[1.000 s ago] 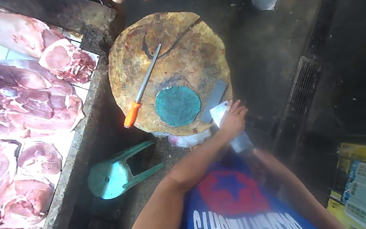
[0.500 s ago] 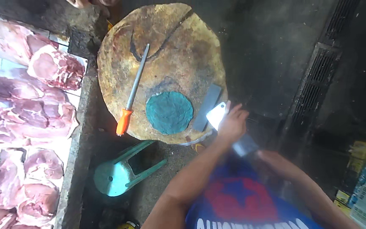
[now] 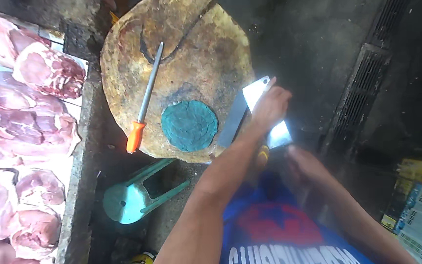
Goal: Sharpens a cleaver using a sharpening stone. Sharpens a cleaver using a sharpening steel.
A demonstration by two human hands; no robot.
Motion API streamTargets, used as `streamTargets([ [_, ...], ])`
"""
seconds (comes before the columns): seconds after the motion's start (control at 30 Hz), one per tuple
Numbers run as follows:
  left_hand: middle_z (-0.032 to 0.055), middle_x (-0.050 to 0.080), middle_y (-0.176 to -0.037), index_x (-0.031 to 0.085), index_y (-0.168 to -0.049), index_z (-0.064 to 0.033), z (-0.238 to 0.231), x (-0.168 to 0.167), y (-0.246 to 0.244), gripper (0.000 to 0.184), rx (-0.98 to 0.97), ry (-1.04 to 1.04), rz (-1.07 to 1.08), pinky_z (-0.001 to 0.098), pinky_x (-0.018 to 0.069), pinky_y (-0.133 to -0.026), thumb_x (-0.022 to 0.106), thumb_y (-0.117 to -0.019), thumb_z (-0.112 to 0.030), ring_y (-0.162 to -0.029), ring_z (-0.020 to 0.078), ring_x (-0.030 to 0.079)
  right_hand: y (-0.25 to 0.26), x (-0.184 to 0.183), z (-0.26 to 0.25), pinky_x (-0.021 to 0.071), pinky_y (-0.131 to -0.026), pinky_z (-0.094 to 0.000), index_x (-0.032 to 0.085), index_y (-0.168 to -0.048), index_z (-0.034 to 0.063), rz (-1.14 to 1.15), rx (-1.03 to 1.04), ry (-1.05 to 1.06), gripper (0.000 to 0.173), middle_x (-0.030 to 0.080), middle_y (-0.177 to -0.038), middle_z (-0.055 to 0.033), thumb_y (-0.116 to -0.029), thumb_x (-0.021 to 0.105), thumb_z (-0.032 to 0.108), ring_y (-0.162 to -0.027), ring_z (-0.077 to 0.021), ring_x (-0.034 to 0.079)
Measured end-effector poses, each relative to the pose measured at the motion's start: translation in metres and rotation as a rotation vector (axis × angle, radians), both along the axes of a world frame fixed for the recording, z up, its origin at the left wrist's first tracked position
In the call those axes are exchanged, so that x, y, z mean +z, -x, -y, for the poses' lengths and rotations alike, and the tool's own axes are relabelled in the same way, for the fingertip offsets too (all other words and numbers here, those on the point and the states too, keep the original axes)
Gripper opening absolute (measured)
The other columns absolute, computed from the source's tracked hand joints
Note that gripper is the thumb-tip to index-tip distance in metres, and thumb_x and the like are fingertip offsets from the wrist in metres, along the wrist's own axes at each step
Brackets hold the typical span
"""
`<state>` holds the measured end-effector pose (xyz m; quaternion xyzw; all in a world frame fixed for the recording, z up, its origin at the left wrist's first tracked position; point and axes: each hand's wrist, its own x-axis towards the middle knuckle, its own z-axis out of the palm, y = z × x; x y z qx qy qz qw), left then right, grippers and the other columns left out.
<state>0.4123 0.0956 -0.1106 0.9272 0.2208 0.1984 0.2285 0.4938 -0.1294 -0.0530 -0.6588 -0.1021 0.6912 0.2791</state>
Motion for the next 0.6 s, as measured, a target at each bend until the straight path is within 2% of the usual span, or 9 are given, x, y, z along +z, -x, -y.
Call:
streamTargets([
  [0.13,0.0015,0.075,-0.104,0.075,-0.104,-0.0128,0.046,0.003,0.022,0.025,0.085,0.086,-0.025,0.0489,0.0209,-0.129,0.051,-0.0986,-0.011,-0.118,0.0179,0.065,-0.021,0.011,0.028,0.0499,-0.041,-0.0303,0.059,-0.122,0.0120,-0.012,0.172,0.008,0.049,0.055,-0.068,-0.0020,-0.1085,0.038,0.055,-0.045,-0.0140,0.051],
  [0.23,0.0025,0.076,-0.100,0.075,-0.103,-0.0111,0.021,0.000,0.011,0.026,0.079,0.045,0.021,0.0453,0.0260,-0.127,0.050,-0.0973,-0.010,-0.111,0.0180,0.069,-0.011,0.016,0.002,0.0503,-0.042,-0.0305,0.059,-0.122,0.0104,0.081,0.130,-0.001,0.048,0.056,-0.067,-0.0025,-0.1104,0.036,0.051,-0.045,-0.0143,0.052],
  [0.33,0.0026,0.075,-0.102,0.074,-0.102,-0.0103,-0.001,0.002,0.001,0.024,0.085,0.026,0.047,0.0427,0.0272,-0.127,0.050,-0.0985,-0.010,-0.114,0.0176,0.067,-0.016,0.007,-0.009,0.0509,-0.042,-0.0301,0.058,-0.123,0.0122,0.073,0.120,-0.003,0.049,0.055,-0.068,-0.0028,-0.1094,0.037,0.054,-0.045,-0.0143,0.052],
  [0.47,0.0033,0.075,-0.106,0.074,-0.104,-0.0109,0.044,0.005,0.017,0.025,0.141,0.100,-0.041,0.0485,0.0229,-0.128,0.049,-0.0994,-0.011,-0.121,0.0195,0.065,-0.036,0.010,0.018,0.0501,-0.041,-0.0308,0.059,-0.124,0.0140,0.003,0.233,0.024,0.049,0.055,-0.070,-0.0016,-0.1082,0.038,0.056,-0.045,-0.0138,0.051],
  [0.5,0.0035,0.075,-0.109,0.074,-0.105,-0.0112,0.039,0.004,0.013,0.026,0.144,0.089,-0.043,0.0478,0.0247,-0.127,0.049,-0.0988,-0.011,-0.122,0.0200,0.064,-0.033,0.012,0.011,0.0497,-0.041,-0.0303,0.059,-0.123,0.0136,0.012,0.201,0.025,0.049,0.055,-0.069,-0.0018,-0.1087,0.037,0.055,-0.045,-0.0138,0.051],
  [0.6,0.0066,0.073,-0.118,0.074,-0.113,-0.0102,-0.015,0.001,-0.010,0.027,0.119,0.036,0.015,0.0430,0.0291,-0.126,0.052,-0.0973,-0.010,-0.129,0.0234,0.060,-0.022,0.008,-0.027,0.0508,-0.042,-0.0304,0.058,-0.125,0.0106,0.088,0.091,-0.007,0.049,0.056,-0.069,-0.0033,-0.1102,0.036,0.053,-0.045,-0.0146,0.051],
])
